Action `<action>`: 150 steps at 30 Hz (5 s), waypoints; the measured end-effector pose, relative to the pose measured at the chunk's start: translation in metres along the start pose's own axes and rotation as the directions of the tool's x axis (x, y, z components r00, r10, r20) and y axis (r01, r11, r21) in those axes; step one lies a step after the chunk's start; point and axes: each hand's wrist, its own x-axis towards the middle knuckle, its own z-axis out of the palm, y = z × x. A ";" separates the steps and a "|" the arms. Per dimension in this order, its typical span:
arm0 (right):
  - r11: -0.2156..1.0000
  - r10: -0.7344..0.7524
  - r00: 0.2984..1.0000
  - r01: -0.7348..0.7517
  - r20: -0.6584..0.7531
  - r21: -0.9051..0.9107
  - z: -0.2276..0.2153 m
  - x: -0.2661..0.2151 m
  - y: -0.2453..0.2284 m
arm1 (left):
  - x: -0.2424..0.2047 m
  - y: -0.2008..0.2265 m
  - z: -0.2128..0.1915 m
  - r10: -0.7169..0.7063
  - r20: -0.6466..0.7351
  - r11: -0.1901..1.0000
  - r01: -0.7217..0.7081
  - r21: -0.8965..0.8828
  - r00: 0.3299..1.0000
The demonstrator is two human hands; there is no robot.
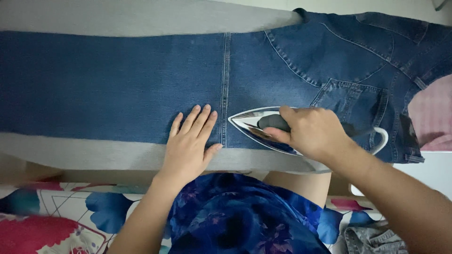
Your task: Ironing a pair of blue jeans on an ironing board, including pressing the legs and repositioning the garment.
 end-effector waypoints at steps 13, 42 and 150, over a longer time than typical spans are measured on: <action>0.868 0.219 0.919 -0.337 0.329 0.364 -0.026 0.021 -0.040 | 0.060 -0.020 0.002 0.093 -0.028 0.995 -0.092 0.038 0.995; 0.941 0.230 0.973 -0.222 -0.001 0.256 -0.050 0.147 -0.038 | 0.063 -0.023 0.000 0.014 -0.041 0.995 -0.018 -0.099 0.999; 0.906 0.379 0.896 -0.410 0.230 0.105 0.013 -0.076 0.014 | 0.152 0.060 0.050 0.227 0.146 0.973 -0.230 0.008 0.963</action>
